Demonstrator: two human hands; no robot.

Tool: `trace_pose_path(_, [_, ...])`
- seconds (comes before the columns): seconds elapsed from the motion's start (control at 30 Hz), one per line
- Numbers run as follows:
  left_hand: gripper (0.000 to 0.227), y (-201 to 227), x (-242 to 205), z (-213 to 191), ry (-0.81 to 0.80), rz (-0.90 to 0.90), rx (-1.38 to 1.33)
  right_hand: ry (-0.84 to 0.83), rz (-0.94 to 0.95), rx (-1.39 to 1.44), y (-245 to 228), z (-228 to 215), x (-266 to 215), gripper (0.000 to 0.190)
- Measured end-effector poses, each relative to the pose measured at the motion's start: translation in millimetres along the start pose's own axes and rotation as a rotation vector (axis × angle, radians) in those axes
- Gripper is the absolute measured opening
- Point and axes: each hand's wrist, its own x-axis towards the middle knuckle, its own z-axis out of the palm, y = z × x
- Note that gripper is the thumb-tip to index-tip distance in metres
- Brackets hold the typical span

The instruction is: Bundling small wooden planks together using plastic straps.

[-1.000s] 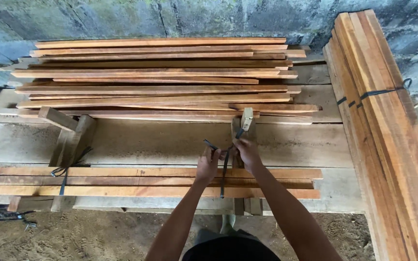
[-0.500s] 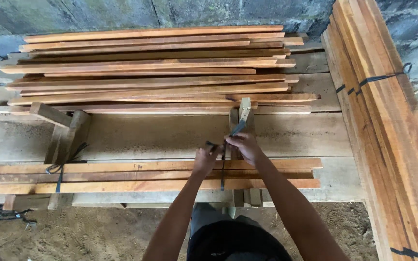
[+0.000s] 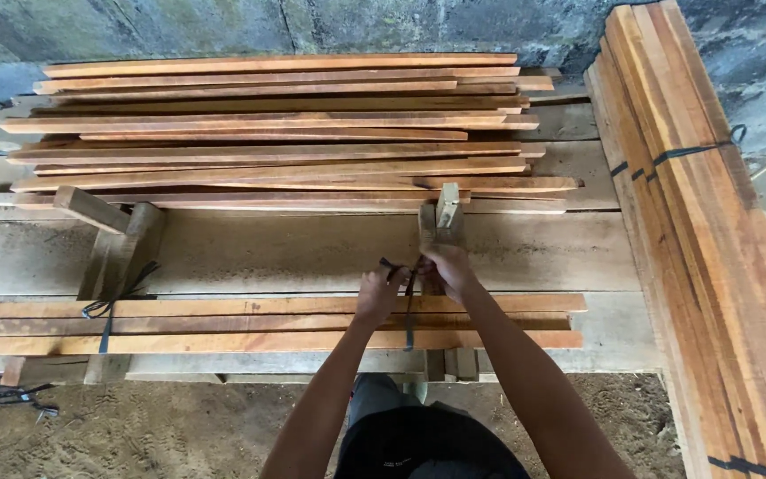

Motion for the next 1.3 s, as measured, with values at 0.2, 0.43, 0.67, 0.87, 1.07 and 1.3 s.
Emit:
trace_pose_path(0.2, [0.026, 5.3, 0.5, -10.6, -0.006, -0.061, -0.051, -0.290, -0.089, -0.098, 31.8, -24.0, 31.2, 0.020])
trace_pose_path(0.43, [0.029, -27.3, 3.6, 4.3, -0.056, -0.001, -0.385, -0.212, -0.033, -0.213, 24.1, -16.3, 24.3, 0.021])
trace_pose_path(0.67, [0.029, -0.5, 3.2, -10.1, -0.149, -0.049, -0.003, 0.022, 0.056, -0.439, 16.7, -0.9, 20.1, 0.020])
trace_pose_path(0.87, [0.028, -19.0, 5.3, 0.7, -0.081, -0.002, -0.096, -0.040, -0.049, -0.447, 25.0, -7.9, 25.2, 0.021])
trace_pose_path(1.07, [0.024, -0.9, -1.3, -12.0, -0.090, -0.171, -0.226, -0.073, -0.148, -0.348, 34.6, -12.7, 23.8, 0.018])
trace_pose_path(1.3, [0.023, 1.3, -2.4, -11.0, -0.057, -0.036, -0.175, -0.240, -0.185, -0.100, 4.0, -4.0, -6.2, 0.012])
